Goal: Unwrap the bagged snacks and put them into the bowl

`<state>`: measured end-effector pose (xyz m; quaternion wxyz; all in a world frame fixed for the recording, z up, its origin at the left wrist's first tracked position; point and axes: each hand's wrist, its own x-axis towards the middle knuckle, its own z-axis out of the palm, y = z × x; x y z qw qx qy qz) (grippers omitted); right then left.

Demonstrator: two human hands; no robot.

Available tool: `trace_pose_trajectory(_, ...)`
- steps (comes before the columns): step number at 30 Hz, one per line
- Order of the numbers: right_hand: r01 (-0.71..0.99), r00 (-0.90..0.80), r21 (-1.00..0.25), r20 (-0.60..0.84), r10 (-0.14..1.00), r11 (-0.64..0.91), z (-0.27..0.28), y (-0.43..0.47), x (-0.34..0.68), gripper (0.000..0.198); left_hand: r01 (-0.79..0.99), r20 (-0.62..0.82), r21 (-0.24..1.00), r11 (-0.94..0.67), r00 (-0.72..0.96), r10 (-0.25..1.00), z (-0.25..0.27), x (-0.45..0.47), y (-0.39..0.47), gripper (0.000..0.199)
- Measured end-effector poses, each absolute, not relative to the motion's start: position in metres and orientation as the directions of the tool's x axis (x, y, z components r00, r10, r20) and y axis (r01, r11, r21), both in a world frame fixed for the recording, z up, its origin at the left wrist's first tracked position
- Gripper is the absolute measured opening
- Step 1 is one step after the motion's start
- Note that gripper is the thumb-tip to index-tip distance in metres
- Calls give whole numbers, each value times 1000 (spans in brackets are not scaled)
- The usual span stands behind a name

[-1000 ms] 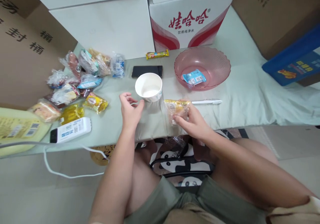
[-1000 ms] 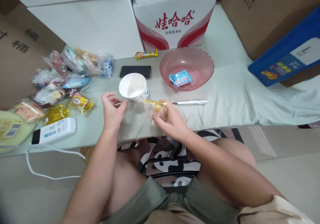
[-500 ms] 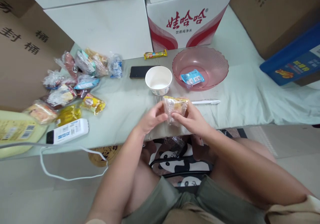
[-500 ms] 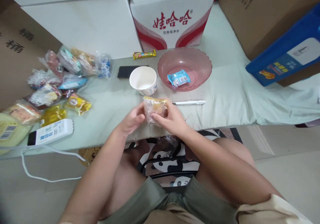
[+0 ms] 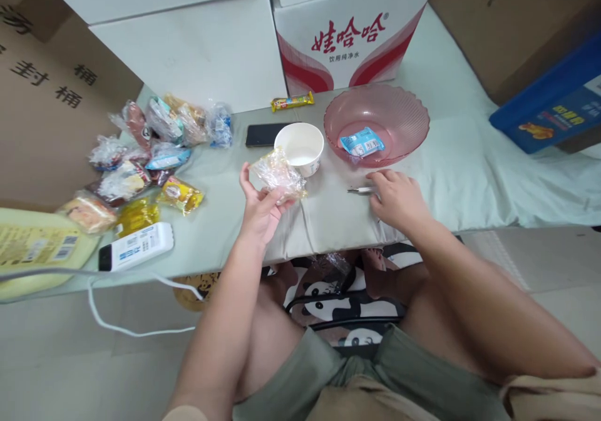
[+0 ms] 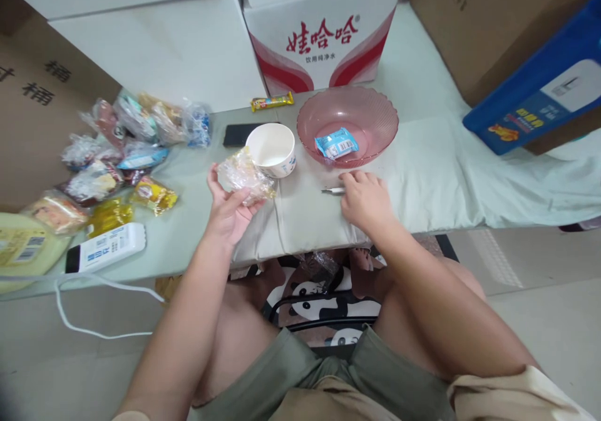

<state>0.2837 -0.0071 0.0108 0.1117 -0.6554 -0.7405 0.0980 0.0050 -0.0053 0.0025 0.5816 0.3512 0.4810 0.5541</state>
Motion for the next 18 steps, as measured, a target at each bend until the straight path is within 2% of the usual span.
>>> trace_pose_trajectory(3, 970, -34, -239, 4, 999, 34, 5, -6, 291, 38, -284, -146, 952, 112, -101, 984, 5, -2, -8, 93)
trace_pose_trajectory(7, 965, -79, -251, -33, 996, 69, 9, -4, 286, 30, -341, -129, 935, 93, -84, 988, 10, -4, -12, 85)
trace_pose_trajectory(8, 948, -114, -305, -41, 993, 97, 12, -5, 283, 29, -365, -131, 927, 90, -89, 987, 11, -3, -12, 82)
trace_pose_trajectory(10, 858, -208, -489, -46, 977, 160, 17, -8, 274, 28, -394, -145, 914, 92, -107, 984, 11, -3, -12, 76)
trace_pose_trajectory(13, 620, -326, -761, -30, 945, 190, 22, -16, 258, 27, -354, -156, 929, 102, -125, 980, 6, -1, -9, 80)
trace_pose_trajectory(15, 484, -326, -865, -40, 945, 130, 25, -23, 248, 31, -274, -131, 957, 92, -128, 983, 1, 2, -9, 85)
trace_pose_trajectory(18, 298, -327, -954, -128, 936, -26, 29, -30, 234, 41, -145, -67, 988, 53, -94, 993, -7, 9, -12, 83)
